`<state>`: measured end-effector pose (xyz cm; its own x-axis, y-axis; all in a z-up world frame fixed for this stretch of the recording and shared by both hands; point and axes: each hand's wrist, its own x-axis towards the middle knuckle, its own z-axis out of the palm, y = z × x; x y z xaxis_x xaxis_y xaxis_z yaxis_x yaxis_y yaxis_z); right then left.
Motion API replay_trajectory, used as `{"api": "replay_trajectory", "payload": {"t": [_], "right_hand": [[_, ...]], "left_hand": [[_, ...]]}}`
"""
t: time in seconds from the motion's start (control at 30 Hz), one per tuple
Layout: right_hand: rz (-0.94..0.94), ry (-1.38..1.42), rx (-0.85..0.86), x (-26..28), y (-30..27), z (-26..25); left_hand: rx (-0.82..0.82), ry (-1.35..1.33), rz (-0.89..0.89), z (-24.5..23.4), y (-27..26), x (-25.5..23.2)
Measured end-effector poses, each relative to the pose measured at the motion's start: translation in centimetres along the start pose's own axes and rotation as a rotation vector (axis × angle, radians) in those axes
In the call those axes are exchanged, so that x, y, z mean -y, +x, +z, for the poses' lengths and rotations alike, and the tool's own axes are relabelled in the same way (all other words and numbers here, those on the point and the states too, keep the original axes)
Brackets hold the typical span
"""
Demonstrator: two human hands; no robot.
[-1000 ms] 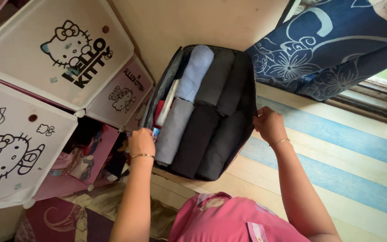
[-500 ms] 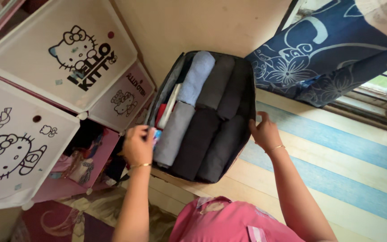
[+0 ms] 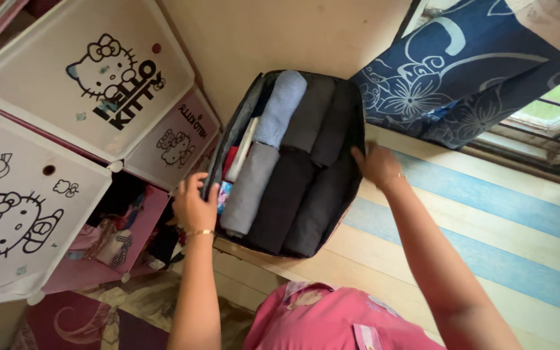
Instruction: The person folds a gray shirt and a blue towel on a table, places them into a black organizer with other folded garments, and then zips up a patterned suitcase around the organizer.
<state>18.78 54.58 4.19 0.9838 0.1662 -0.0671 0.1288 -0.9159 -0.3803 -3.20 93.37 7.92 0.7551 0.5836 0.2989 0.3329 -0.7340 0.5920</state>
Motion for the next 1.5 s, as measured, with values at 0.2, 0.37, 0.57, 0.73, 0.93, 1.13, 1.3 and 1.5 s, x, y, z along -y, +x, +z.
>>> {"api": "replay_trajectory", "payload": {"t": [0.2,0.37,0.57,0.73,0.93,1.13,1.3,1.5], "right_hand": [[-0.533,0.106,-0.359,0.2,11.5,-0.7],[-0.312,0.247,-0.257,1.4,17.9,1.1],[-0.295,0.166,-0.207,3.4,15.0,-0.6],[-0.304,0.183,-0.158,3.5,10.2,-2.6],[-0.418,0.176,-0.287,1.4,1.4,-4.2],[-0.188,0.220,-0.291,-2.1,-9.6,-6.8],[-0.047,0.250,-0.322,-4.4,-15.5,-8.1],[0.060,0.247,-0.292,-5.6,-19.0,-8.8]], "left_hand": [[0.011,-0.539,-0.625,2.5,-9.0,0.0],[0.001,-0.894,-0.764,4.4,-10.8,0.0],[-0.033,-0.779,-0.835,6.8,-12.4,2.5],[-0.049,-0.336,-0.641,9.9,-14.4,9.9],[-0.049,-0.235,-0.370,7.0,-13.2,14.8],[0.160,-0.194,-0.358,3.3,-9.7,10.7],[0.225,-0.232,-0.301,4.4,-8.5,8.8],[0.179,-0.325,0.012,6.9,-9.9,13.1]]}}
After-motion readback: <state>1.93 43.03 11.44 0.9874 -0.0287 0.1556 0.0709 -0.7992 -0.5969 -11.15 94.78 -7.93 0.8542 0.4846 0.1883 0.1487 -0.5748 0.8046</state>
